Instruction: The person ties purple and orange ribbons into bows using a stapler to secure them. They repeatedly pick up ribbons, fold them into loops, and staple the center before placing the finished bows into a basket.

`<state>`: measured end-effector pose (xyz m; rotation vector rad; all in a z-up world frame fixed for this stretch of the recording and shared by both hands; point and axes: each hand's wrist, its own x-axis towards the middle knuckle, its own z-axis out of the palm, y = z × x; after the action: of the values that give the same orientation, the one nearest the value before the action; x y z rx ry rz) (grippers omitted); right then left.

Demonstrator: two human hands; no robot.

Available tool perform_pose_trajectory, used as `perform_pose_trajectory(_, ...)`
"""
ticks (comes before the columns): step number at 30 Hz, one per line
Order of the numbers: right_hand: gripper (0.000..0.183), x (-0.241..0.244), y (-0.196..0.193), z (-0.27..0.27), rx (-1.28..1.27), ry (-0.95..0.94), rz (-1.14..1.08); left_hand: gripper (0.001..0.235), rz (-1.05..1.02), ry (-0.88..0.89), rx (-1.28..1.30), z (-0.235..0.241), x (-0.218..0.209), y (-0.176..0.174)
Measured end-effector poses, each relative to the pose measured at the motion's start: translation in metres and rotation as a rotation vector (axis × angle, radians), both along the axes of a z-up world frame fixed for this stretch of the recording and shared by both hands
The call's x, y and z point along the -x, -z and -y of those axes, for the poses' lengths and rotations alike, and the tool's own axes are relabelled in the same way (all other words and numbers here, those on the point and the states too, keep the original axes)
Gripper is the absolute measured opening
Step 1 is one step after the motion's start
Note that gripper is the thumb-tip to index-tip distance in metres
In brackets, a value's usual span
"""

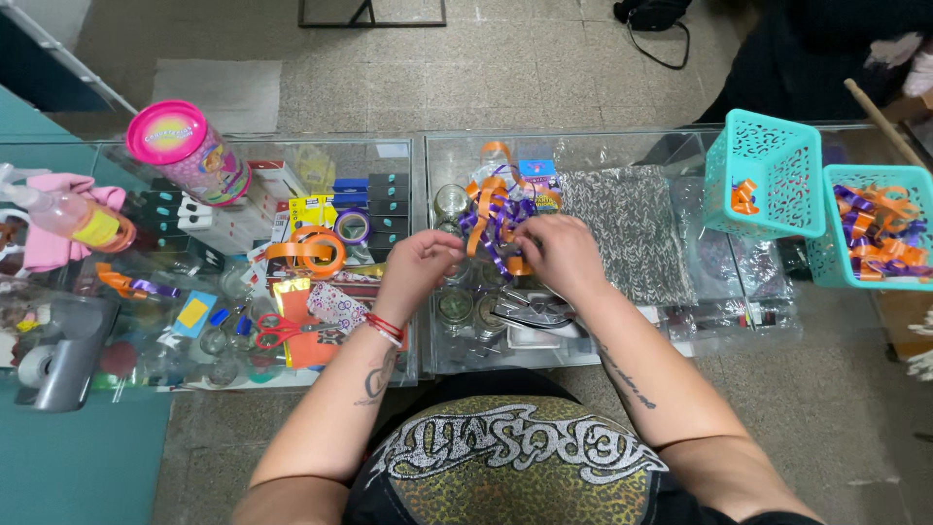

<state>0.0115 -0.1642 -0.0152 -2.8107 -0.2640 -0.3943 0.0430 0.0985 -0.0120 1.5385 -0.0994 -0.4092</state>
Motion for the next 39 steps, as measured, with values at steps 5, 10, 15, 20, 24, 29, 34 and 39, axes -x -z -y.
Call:
perform_pose_trajectory(5, 0.009, 0.02, -0.034, -0.009, -0.177, -0.05, 0.1, 0.037, 0.367, 0.094, -0.421, 0.025, 0.007, -0.032)
perform_pose_trajectory(10, 0.011, 0.039, -0.057, -0.019, -0.29, -0.06, 0.158, 0.043, 0.574, 0.173, -0.378, 0.05, 0.005, -0.026)
perform_pose_trajectory(15, 0.017, 0.053, -0.07, -0.016, -0.489, -0.007, 0.277, 0.015, 0.738, 0.221, -0.383, 0.059, -0.005, -0.01)
perform_pose_trajectory(20, 0.015, 0.064, -0.083, -0.006, -0.544, 0.073, 0.404, 0.011, 0.757, 0.227, -0.413, 0.062, -0.012, -0.018)
perform_pose_trajectory(24, 0.014, 0.074, -0.089, 0.016, -0.564, 0.189, 0.528, 0.011, 0.659, 0.195, -0.352, 0.066, -0.023, -0.001)
perform_pose_trajectory(29, 0.014, 0.083, -0.09, 0.033, -0.656, 0.298, 0.587, 0.012, 0.656, 0.214, -0.354, 0.065, -0.025, -0.006)
perform_pose_trajectory(34, 0.016, 0.081, -0.08, 0.046, -0.715, 0.354, 0.612, 0.015, 0.634, 0.22, -0.349, 0.062, -0.022, -0.012)
perform_pose_trajectory(39, 0.058, 0.085, -0.084, 0.012, -0.297, 0.431, 0.519, 0.015, 0.45, 0.283, -0.286, 0.067, -0.005, -0.025)
